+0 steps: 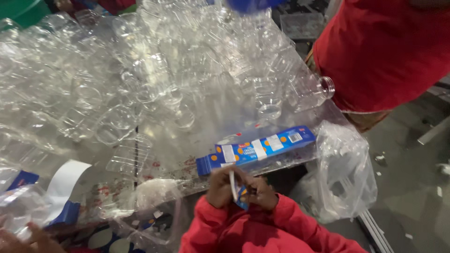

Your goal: The person applies adhesive labels to clear plastic jars by hand, smoothing the labels onto the side of each jar before setting the jars aside.

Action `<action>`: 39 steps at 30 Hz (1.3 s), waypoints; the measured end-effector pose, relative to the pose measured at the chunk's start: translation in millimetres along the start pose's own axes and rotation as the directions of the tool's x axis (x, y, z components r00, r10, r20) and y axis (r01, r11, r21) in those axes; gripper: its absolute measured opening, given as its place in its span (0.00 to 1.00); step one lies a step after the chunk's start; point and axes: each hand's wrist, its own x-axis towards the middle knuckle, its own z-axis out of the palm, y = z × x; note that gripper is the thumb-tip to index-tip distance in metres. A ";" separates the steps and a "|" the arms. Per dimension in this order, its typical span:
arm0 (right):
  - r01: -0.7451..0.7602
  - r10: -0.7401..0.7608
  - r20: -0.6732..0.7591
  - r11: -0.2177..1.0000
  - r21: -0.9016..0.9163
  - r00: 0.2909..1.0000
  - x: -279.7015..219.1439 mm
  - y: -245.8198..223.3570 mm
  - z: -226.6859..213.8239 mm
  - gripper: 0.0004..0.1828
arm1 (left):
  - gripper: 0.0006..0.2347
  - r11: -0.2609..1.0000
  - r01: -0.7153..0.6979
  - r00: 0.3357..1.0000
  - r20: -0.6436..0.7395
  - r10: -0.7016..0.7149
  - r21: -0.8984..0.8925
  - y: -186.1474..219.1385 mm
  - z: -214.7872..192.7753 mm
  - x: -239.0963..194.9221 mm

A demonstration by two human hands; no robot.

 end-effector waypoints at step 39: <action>0.026 -0.270 -0.326 0.804 -0.594 0.906 51.8 -50.9 -29.0 0.10 | 0.31 0.733 -0.216 0.815 -0.294 0.499 0.644 -23.4 1.1 13.6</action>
